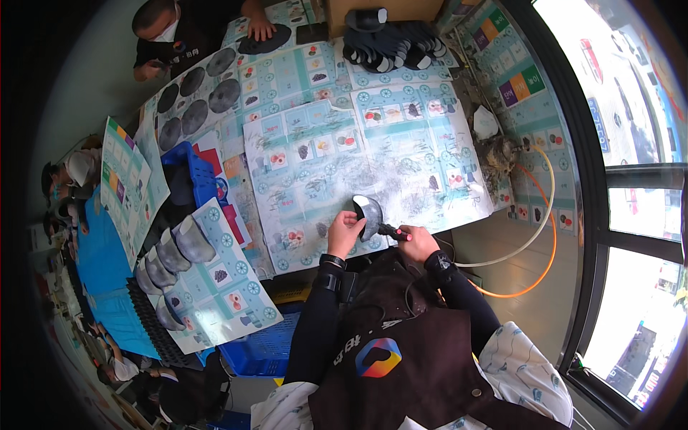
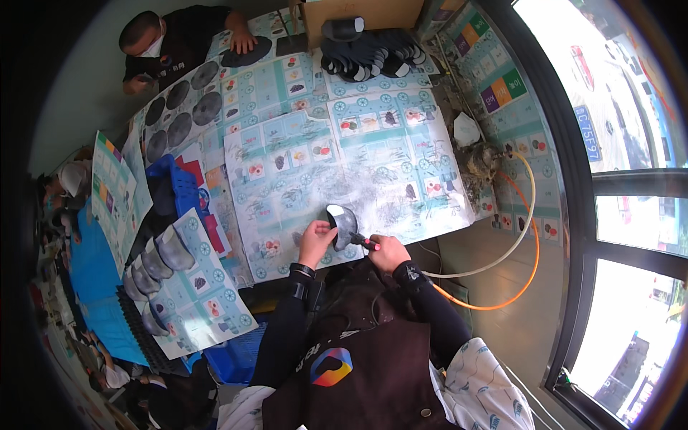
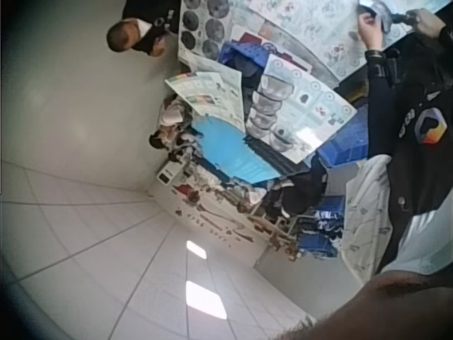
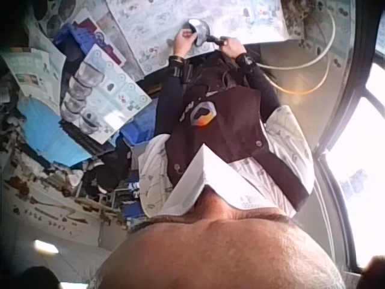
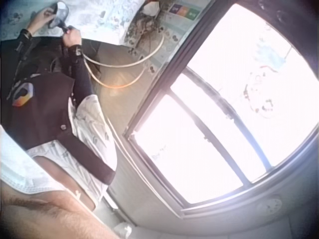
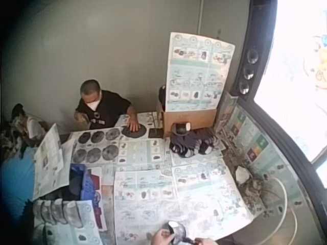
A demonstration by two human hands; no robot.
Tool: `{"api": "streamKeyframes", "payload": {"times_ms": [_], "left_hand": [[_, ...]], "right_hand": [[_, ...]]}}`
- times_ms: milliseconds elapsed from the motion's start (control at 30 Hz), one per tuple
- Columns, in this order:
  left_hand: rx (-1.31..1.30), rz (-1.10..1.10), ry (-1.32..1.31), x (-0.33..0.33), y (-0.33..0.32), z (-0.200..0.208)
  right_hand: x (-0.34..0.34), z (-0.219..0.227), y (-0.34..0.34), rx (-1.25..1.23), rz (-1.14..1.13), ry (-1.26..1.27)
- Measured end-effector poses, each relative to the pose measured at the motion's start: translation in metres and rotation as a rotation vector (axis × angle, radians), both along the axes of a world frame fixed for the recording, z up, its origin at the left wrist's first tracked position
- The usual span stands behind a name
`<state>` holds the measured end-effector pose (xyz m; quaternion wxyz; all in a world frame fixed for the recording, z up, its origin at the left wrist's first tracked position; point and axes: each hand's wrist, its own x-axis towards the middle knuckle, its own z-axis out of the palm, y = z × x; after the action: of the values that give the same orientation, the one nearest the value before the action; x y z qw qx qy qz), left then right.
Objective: Apply adhesive to shoe components using a manual spray tool.
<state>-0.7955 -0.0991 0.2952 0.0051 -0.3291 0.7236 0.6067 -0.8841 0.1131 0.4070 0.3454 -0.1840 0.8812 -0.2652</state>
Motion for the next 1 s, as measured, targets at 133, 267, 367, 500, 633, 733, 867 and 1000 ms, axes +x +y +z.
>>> {"api": "streamKeyframes", "payload": {"times_ms": [133, 267, 367, 500, 633, 733, 867, 1000], "left_hand": [[-0.014, -0.022, -0.007, -0.004, 0.001, 0.0], [-0.033, -0.027, -0.004, -0.005, 0.001, 0.0], [-0.046, -0.039, -0.014, -0.006, 0.002, 0.003], [-0.06, -0.05, -0.038, -0.011, 0.004, 0.01], [-0.087, -0.024, -0.033, -0.012, 0.004, 0.009], [-0.104, -0.012, -0.033, -0.011, 0.004, 0.007], [-0.142, -0.016, -0.047, -0.012, 0.005, 0.008], [-0.216, -0.049, -0.072, -0.011, 0.004, 0.007]], "right_hand": [[0.006, -0.003, 0.001, -0.046, 0.01, -0.128], [-0.003, -0.014, 0.001, 0.083, 0.022, -0.023], [-0.016, -0.008, -0.002, 0.046, -0.046, 0.073], [-0.025, 0.004, -0.007, 0.014, -0.094, 0.124], [-0.02, -0.001, -0.001, 0.037, -0.043, 0.081], [-0.007, -0.012, 0.006, 0.037, -0.015, 0.04], [0.002, -0.015, 0.007, 0.008, -0.032, -0.095], [-0.004, -0.011, 0.008, -0.065, -0.075, -0.295]]}}
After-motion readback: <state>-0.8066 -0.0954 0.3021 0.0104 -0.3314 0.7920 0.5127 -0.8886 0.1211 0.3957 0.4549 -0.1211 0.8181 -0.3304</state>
